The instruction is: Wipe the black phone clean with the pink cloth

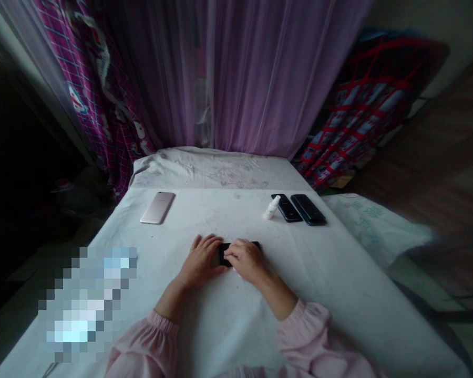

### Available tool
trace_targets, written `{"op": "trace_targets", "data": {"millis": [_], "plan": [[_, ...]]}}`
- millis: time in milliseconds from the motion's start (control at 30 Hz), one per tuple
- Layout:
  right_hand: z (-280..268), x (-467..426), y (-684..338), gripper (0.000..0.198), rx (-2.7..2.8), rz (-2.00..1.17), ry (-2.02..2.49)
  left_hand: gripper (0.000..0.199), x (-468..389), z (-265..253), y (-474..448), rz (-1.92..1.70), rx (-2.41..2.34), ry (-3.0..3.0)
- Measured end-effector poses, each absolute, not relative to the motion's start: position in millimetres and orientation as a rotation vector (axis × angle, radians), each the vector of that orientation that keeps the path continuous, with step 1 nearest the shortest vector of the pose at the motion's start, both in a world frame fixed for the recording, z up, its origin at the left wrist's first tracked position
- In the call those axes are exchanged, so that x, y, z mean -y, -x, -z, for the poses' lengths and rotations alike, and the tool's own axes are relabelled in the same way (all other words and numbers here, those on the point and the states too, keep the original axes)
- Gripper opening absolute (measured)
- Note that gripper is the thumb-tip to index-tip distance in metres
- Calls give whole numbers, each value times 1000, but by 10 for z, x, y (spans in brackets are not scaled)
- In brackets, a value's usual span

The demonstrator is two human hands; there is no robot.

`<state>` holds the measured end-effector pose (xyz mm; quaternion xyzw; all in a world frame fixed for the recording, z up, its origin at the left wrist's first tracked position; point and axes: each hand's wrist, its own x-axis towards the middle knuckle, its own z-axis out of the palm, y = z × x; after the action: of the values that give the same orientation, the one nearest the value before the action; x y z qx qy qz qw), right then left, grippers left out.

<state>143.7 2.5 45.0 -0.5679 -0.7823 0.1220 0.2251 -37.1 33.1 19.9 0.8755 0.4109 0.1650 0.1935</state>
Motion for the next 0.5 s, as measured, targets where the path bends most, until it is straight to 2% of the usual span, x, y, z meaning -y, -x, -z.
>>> {"op": "trace_targets", "data": {"millis": [167, 500], "plan": [[-476, -188, -1411, 11, 2122, -279, 1626, 66, -339, -196, 381, -462, -1145, -2463], [-372, 217, -1518, 13, 2126, -357, 1503, 68, -332, -179, 387, -493, -1145, -2473]]}}
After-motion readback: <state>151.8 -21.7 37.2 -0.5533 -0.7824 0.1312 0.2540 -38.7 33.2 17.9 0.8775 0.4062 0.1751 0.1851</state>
